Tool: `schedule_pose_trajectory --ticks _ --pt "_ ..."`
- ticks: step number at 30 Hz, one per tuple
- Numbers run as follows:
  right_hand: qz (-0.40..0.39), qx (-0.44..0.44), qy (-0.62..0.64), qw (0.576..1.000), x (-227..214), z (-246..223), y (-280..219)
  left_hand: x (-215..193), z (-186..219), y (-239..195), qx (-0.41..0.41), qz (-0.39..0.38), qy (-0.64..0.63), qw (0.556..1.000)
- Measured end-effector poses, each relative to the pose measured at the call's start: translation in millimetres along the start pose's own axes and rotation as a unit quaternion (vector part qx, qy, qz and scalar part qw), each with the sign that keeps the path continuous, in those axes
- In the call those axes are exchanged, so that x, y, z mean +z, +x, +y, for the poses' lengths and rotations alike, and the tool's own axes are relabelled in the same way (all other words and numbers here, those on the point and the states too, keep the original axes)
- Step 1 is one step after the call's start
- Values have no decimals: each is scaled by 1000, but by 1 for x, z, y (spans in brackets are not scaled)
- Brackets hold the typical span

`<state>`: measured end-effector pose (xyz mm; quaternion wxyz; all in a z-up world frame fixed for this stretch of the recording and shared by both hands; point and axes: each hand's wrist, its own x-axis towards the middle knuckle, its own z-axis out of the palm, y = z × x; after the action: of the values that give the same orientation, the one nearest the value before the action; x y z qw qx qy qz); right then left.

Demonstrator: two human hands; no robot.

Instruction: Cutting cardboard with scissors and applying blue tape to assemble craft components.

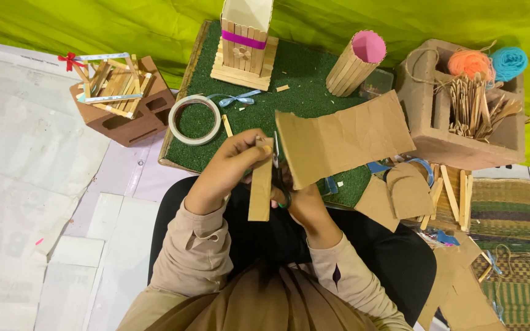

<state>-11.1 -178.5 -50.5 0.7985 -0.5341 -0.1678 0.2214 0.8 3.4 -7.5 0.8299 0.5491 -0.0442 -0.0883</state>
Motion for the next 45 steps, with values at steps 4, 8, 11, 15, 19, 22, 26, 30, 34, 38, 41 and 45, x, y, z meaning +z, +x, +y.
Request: schedule_pose_trajectory --ticks 4,8,11,15,19,22,26,30,34,38,41,45 --pt "18 7 -37 999 -2 6 -2 -26 -21 13 74 13 19 997" --pt "-39 68 -69 995 -20 26 -10 -39 -20 16 185 1 -15 983" --pt "-95 126 -111 981 -21 14 -19 -45 -16 16 215 12 -14 977" --pt "-224 185 -211 933 -18 -27 -34 -67 -15 16 261 129 -47 956" --pt "-219 93 -238 942 -19 -70 -50 -71 6 7 320 194 40 927" --pt "-105 49 -223 968 -39 -80 -61 -85 7 8 346 219 175 895" --pt "94 -30 -262 960 -85 -74 -75 -99 4 10 317 248 318 858" --pt "184 -86 -310 929 -102 -86 -84 -106 -3 13 263 274 302 874" --pt "211 -102 -351 907 -104 -94 -86 -119 1 10 280 296 305 861" --pt "233 -126 -423 867 -100 -95 -84 -130 6 4 296 278 341 848" --pt "281 -138 -467 827 -100 -91 -79 -142 5 2 312 318 305 842" --pt "325 -144 -476 804 -106 -82 -80 -137 17 -6 331 398 204 831"
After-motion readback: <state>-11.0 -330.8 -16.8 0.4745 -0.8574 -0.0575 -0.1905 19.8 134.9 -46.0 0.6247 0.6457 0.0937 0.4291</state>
